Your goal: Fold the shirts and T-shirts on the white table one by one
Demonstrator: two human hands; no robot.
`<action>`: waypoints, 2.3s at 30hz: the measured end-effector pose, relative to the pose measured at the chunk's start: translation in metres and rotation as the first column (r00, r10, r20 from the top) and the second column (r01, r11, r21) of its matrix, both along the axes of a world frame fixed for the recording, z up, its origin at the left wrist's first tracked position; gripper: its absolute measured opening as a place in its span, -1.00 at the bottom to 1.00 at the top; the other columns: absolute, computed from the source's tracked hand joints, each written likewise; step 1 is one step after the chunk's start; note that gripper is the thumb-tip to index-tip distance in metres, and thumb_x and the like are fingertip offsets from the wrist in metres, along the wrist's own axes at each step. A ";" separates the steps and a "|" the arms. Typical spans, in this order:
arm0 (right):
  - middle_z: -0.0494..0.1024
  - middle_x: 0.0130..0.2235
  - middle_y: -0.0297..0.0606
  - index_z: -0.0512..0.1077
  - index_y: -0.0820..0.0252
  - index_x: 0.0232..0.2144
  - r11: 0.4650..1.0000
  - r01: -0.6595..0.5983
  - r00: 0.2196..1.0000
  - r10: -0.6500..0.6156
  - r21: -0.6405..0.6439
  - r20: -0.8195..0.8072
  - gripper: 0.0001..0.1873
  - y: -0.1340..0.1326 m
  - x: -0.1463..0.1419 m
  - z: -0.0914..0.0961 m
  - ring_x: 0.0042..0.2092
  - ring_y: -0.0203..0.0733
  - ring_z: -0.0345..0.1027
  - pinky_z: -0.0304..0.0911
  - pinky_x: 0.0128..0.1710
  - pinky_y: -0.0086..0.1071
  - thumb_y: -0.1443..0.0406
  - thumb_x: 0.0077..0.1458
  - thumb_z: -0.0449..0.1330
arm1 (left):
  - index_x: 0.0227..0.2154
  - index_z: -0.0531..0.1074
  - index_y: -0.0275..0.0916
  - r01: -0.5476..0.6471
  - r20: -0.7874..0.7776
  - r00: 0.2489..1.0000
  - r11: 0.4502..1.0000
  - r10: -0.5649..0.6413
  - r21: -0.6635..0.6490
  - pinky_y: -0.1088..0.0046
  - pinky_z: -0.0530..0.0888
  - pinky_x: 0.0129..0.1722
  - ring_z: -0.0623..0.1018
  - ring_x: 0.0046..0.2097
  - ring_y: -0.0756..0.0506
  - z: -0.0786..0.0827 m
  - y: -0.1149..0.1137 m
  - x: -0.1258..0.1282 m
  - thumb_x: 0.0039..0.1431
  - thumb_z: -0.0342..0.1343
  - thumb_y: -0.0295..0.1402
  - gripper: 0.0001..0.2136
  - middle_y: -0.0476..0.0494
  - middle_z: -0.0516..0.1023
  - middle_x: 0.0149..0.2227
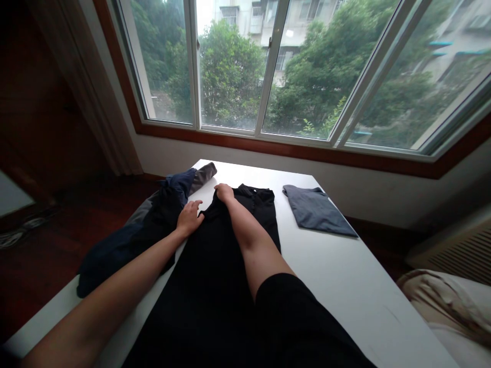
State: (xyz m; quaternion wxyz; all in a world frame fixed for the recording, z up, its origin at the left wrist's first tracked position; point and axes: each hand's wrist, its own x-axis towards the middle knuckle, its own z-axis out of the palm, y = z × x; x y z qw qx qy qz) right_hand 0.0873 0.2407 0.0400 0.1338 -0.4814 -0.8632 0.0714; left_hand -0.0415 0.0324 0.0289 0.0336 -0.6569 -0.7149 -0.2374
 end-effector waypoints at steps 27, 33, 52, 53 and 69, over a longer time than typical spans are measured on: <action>0.37 0.27 0.02 0.44 0.11 0.22 0.987 -0.053 0.991 0.034 0.151 0.128 -0.47 -0.048 0.004 -0.011 0.30 0.10 0.16 0.11 0.25 -0.06 0.00 0.46 -0.07 | -0.02 0.43 -0.17 -0.084 -0.179 0.984 0.935 0.023 -0.345 0.28 0.48 -0.15 0.62 -0.05 -0.27 0.031 -0.042 0.015 0.40 0.01 -0.09 -0.70 -0.27 0.60 0.00; 0.44 0.19 -0.03 0.48 0.07 0.14 0.979 -0.067 0.997 0.056 0.193 0.061 -0.49 -0.068 -0.030 0.011 0.19 0.04 0.33 0.34 0.08 -0.20 -0.01 0.46 -0.08 | 0.02 0.41 -0.18 -0.023 -0.243 0.966 0.906 -0.089 -0.422 0.24 0.50 -0.09 0.62 0.02 -0.30 0.039 -0.080 0.026 0.38 0.03 -0.07 -0.67 -0.30 0.62 0.00; 0.55 0.14 0.06 0.53 0.20 0.09 0.991 0.115 0.986 -0.106 -0.065 0.127 -0.61 -0.036 -0.032 0.020 0.14 0.07 0.48 0.37 0.04 -0.22 0.40 0.33 0.03 | -0.13 0.57 -0.09 0.416 0.208 0.904 0.658 -0.373 -0.628 0.42 0.46 -0.13 0.63 -0.08 -0.17 0.089 -0.199 0.018 0.24 0.14 -0.29 -0.82 -0.07 0.66 -0.14; 0.54 0.15 0.09 0.53 0.23 0.10 0.990 0.125 0.985 -0.117 -0.060 0.125 -0.61 -0.034 -0.030 0.021 0.14 0.08 0.47 0.37 0.04 -0.22 0.38 0.34 0.03 | -0.16 0.58 -0.09 0.428 0.232 0.899 0.629 -0.372 -0.649 0.44 0.45 -0.16 0.63 -0.11 -0.16 0.093 -0.204 0.019 0.24 0.14 -0.27 -0.82 -0.06 0.66 -0.16; 0.60 0.07 0.04 0.55 0.19 0.05 0.994 0.088 0.993 -0.082 -0.059 0.089 -0.66 -0.052 -0.036 0.010 0.11 0.03 0.50 0.34 0.04 -0.27 0.38 0.33 0.09 | -0.17 0.65 -0.05 0.519 0.261 0.821 0.474 -0.508 -0.711 0.47 0.39 -0.34 0.63 -0.27 -0.12 0.132 -0.234 0.056 0.21 0.16 -0.25 -0.79 -0.04 0.67 -0.32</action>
